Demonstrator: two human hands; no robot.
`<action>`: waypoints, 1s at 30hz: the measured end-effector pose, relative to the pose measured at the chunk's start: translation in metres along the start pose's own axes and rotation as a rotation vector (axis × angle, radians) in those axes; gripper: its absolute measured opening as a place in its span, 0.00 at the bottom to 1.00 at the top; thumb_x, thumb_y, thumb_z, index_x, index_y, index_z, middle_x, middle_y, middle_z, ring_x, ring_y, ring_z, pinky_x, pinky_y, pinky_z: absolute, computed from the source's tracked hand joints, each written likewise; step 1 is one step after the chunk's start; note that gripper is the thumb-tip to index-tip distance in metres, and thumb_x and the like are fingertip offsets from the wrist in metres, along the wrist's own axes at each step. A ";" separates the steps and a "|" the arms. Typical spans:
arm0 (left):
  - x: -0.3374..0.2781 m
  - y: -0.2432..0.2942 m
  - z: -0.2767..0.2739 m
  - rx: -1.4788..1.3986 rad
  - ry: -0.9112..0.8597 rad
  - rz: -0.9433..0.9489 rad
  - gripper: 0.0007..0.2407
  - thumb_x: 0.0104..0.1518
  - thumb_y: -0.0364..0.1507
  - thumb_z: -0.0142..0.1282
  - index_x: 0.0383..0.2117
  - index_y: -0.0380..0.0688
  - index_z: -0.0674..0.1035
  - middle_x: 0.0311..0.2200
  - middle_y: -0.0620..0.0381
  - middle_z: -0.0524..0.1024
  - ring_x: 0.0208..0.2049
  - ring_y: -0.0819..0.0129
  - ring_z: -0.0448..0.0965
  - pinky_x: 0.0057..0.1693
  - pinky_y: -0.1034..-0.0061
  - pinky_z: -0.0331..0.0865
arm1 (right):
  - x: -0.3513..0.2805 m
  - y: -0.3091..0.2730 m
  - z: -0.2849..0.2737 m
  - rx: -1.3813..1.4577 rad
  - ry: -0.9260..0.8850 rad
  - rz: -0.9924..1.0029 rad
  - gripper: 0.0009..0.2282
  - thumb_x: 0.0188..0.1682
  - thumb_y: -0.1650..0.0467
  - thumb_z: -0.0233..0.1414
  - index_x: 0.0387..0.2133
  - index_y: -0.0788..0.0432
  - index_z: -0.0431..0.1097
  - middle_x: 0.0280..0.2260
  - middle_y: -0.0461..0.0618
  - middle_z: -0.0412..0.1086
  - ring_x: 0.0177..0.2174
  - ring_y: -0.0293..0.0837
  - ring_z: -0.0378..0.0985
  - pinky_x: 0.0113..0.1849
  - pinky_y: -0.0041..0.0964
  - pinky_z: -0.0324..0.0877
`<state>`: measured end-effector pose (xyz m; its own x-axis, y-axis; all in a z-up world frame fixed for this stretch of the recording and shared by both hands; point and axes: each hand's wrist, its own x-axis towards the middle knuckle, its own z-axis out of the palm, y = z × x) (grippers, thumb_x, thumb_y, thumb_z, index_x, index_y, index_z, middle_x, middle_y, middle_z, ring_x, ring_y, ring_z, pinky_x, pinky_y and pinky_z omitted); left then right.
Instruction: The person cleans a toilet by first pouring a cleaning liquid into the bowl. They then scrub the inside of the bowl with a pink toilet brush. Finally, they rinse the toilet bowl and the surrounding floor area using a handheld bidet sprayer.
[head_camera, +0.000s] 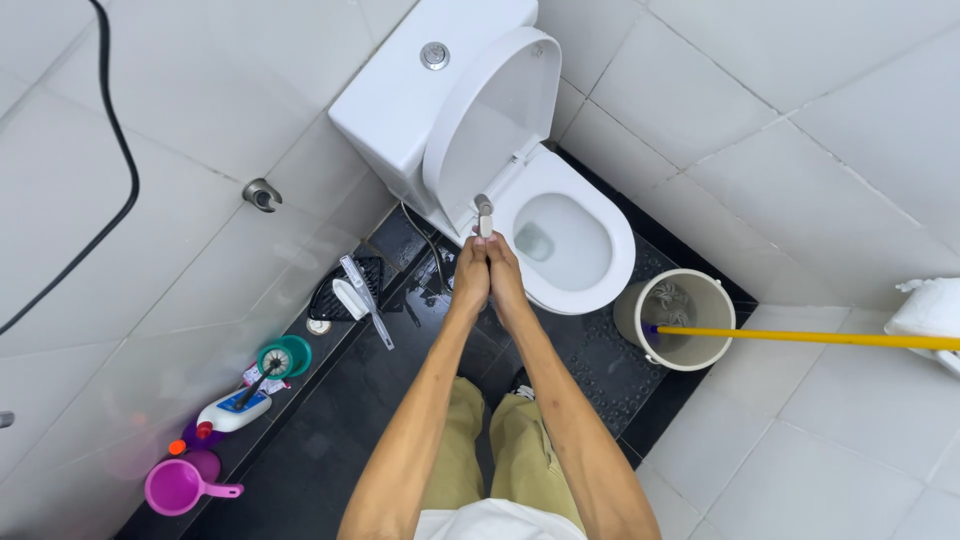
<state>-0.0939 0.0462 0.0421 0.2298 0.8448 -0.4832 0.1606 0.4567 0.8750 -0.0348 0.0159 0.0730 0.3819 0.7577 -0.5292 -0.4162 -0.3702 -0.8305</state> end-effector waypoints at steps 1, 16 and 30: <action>0.002 -0.003 -0.002 -0.001 -0.024 0.023 0.18 0.70 0.37 0.33 0.48 0.37 0.75 0.41 0.42 0.79 0.44 0.54 0.80 0.51 0.64 0.71 | -0.003 0.000 0.003 0.042 -0.026 0.014 0.19 0.59 0.62 0.40 0.56 0.60 0.68 0.44 0.50 0.72 0.44 0.39 0.71 0.48 0.33 0.66; -0.031 0.011 0.066 0.257 -0.259 0.043 0.17 0.69 0.38 0.33 0.53 0.42 0.70 0.42 0.34 0.78 0.46 0.39 0.80 0.49 0.54 0.73 | -0.033 -0.001 -0.054 0.410 0.113 -0.154 0.19 0.60 0.58 0.38 0.53 0.58 0.66 0.33 0.53 0.70 0.33 0.41 0.74 0.36 0.37 0.72; -0.022 -0.032 0.082 0.232 -0.295 0.017 0.17 0.69 0.38 0.35 0.43 0.36 0.75 0.36 0.38 0.80 0.39 0.46 0.81 0.46 0.60 0.71 | -0.039 0.002 -0.078 0.380 0.213 -0.052 0.25 0.57 0.53 0.37 0.52 0.58 0.68 0.43 0.48 0.71 0.45 0.39 0.73 0.48 0.35 0.69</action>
<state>-0.0251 -0.0100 0.0225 0.4952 0.7197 -0.4866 0.3601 0.3396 0.8689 0.0139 -0.0563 0.0780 0.5556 0.6279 -0.5450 -0.6503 -0.0803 -0.7554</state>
